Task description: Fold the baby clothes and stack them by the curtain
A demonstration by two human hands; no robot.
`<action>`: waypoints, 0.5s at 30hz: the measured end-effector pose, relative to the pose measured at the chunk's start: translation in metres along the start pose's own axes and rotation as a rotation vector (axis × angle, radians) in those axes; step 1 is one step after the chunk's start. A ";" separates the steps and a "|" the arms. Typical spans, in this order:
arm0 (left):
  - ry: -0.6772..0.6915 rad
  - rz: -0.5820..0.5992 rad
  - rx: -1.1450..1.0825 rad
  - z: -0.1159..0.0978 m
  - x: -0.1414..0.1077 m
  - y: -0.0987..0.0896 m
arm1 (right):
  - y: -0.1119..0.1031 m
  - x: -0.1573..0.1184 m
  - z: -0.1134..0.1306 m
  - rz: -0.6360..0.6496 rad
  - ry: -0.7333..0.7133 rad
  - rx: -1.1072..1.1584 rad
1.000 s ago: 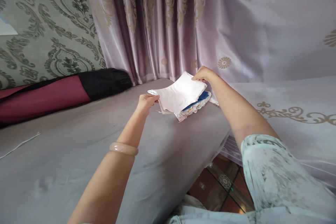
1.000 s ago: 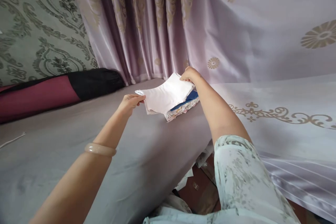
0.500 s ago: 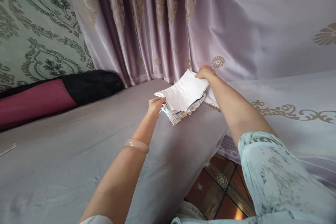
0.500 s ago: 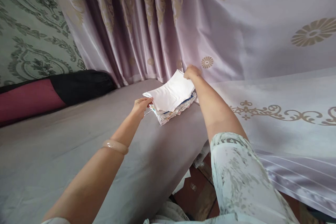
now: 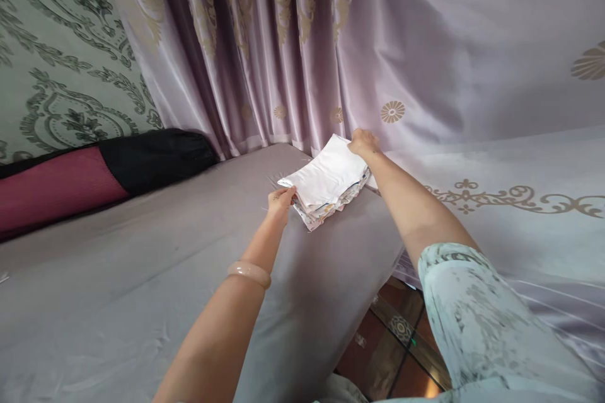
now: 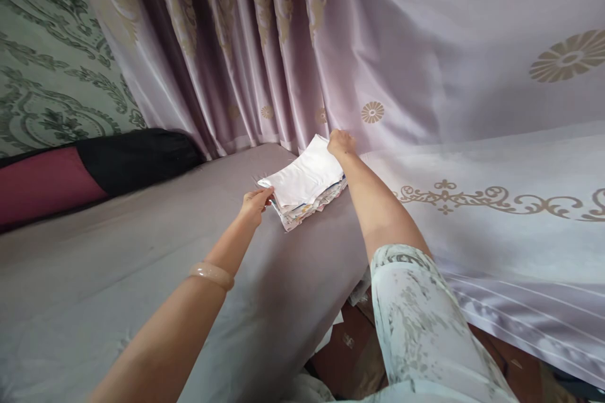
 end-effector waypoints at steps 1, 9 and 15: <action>-0.009 -0.004 0.002 0.001 -0.001 0.000 | 0.004 0.000 0.000 -0.003 0.000 -0.002; -0.046 0.035 0.023 0.009 -0.007 0.000 | 0.036 -0.003 -0.003 -0.018 0.013 0.005; -0.003 0.079 0.013 0.017 -0.014 0.004 | 0.055 -0.009 -0.007 -0.003 0.057 0.017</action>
Point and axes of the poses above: each hand's wrist, its own x-axis towards the middle knuckle, its own y-axis out of the palm, z = x × y, the point moved 1 cm from there along x, towards the middle knuckle, and after that the axes turned 9 degrees about z, right-handed, at the moved point
